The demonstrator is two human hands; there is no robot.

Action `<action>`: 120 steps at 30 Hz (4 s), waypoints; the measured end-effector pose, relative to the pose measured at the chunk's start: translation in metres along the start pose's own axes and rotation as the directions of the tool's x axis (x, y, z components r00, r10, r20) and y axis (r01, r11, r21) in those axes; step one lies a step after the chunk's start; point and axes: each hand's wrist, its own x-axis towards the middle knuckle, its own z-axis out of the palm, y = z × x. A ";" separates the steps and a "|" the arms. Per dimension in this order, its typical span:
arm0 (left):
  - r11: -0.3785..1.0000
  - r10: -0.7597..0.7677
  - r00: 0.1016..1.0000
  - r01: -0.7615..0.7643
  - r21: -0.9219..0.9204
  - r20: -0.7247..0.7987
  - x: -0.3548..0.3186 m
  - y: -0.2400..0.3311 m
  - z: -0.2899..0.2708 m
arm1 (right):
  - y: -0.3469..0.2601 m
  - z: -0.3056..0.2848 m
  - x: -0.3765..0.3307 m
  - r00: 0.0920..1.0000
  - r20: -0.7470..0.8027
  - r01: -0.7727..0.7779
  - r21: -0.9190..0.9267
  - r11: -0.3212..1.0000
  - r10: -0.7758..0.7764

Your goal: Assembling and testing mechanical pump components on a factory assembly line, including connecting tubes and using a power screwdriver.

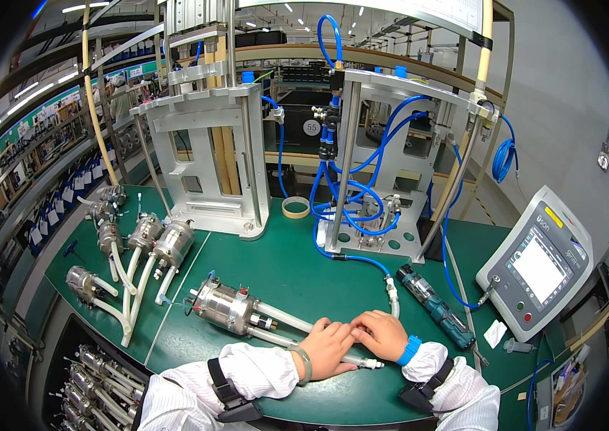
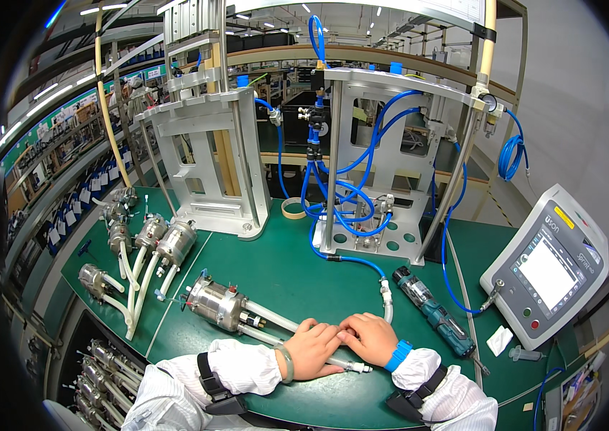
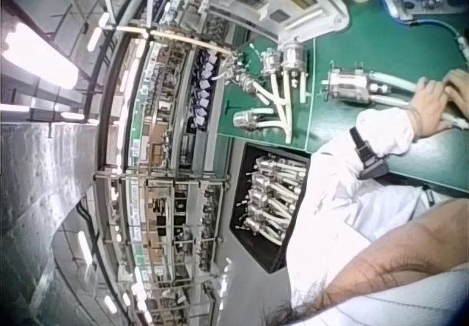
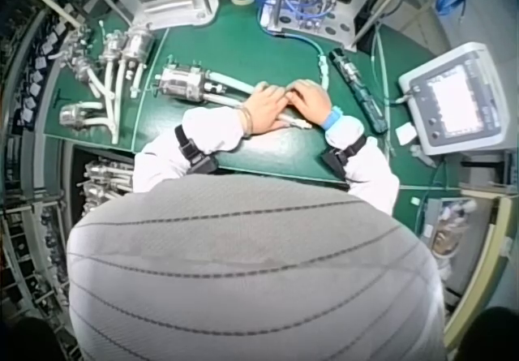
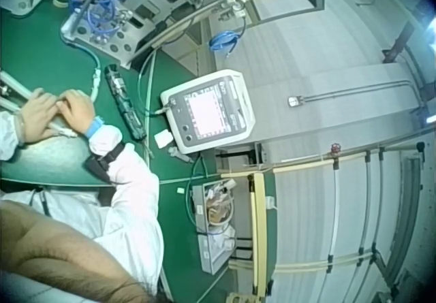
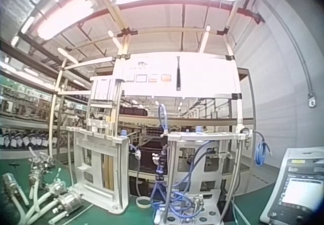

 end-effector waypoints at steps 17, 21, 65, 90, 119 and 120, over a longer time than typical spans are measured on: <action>1.000 -0.005 1.000 0.005 -0.004 0.016 0.001 0.001 0.000 | 0.001 0.000 0.000 1.000 0.002 0.004 -0.004 1.000 -0.004; 1.000 -0.007 1.000 0.007 -0.001 0.015 0.000 0.000 0.000 | 0.001 0.000 0.000 1.000 0.001 0.008 0.003 1.000 -0.008; 1.000 -0.008 1.000 0.008 -0.012 0.026 0.000 0.000 -0.001 | 0.002 0.001 0.000 1.000 -0.001 0.013 0.004 1.000 -0.013; 1.000 -0.002 1.000 0.002 -0.010 0.006 0.000 0.000 0.001 | 0.001 0.000 0.000 1.000 -0.004 0.010 0.007 1.000 -0.010; 1.000 -0.006 1.000 0.006 -0.026 0.003 0.000 -0.001 0.000 | 0.001 0.000 0.000 1.000 0.012 0.012 -0.003 1.000 -0.012; 1.000 -0.004 1.000 0.004 -0.025 0.013 0.000 -0.001 0.000 | 0.000 -0.001 0.000 1.000 0.009 0.006 -0.003 1.000 -0.006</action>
